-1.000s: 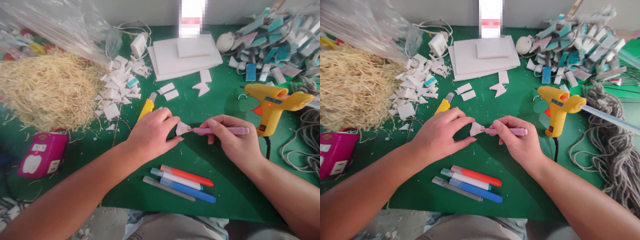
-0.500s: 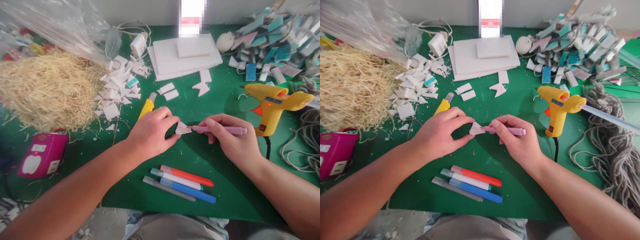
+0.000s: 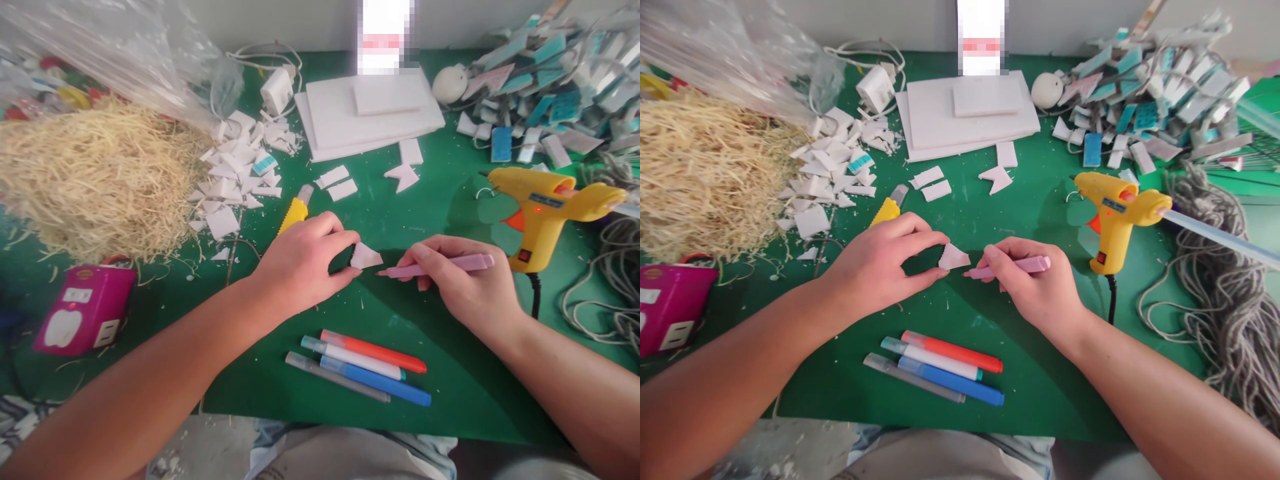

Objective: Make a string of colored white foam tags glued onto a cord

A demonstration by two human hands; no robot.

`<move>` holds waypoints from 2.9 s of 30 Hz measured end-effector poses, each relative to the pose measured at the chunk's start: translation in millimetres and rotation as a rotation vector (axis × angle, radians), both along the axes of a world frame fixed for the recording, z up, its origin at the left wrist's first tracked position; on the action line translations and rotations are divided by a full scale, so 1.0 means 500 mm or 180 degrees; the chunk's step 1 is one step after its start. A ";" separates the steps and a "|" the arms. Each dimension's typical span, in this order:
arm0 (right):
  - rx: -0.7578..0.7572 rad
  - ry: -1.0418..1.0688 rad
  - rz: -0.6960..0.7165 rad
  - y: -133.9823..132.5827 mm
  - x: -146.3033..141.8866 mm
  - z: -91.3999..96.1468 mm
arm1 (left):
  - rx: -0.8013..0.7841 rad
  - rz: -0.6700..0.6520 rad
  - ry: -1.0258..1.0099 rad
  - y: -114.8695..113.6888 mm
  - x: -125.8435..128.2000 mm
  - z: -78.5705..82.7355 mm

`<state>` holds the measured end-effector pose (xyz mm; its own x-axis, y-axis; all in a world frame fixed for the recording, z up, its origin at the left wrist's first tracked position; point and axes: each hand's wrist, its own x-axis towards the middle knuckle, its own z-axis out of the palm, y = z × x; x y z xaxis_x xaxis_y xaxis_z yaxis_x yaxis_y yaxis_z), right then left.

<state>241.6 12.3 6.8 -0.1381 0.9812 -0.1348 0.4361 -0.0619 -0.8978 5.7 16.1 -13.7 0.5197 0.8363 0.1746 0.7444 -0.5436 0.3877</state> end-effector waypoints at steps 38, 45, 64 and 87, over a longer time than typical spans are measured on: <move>0.0068 0.0022 0.0031 0.001 -0.003 -0.001 | 0.0076 -0.0055 0.0023 0.002 0.001 0.001; 0.0214 0.0089 0.0053 0.002 -0.005 -0.007 | 0.0099 -0.0067 0.0004 0.002 0.000 -0.003; 0.0352 0.0365 -0.0303 0.003 0.000 0.001 | 0.0587 -0.0011 0.0025 -0.006 0.012 -0.001; 0.0294 0.0333 -0.0438 0.001 -0.001 0.002 | 0.0694 0.0167 0.0284 -0.012 0.021 -0.005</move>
<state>241.0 12.8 7.8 -0.0103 0.9993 -0.0354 0.3333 -0.0300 -0.9423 16.4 10.1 -16.3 0.4980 0.8102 0.3092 0.8000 -0.5669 0.1968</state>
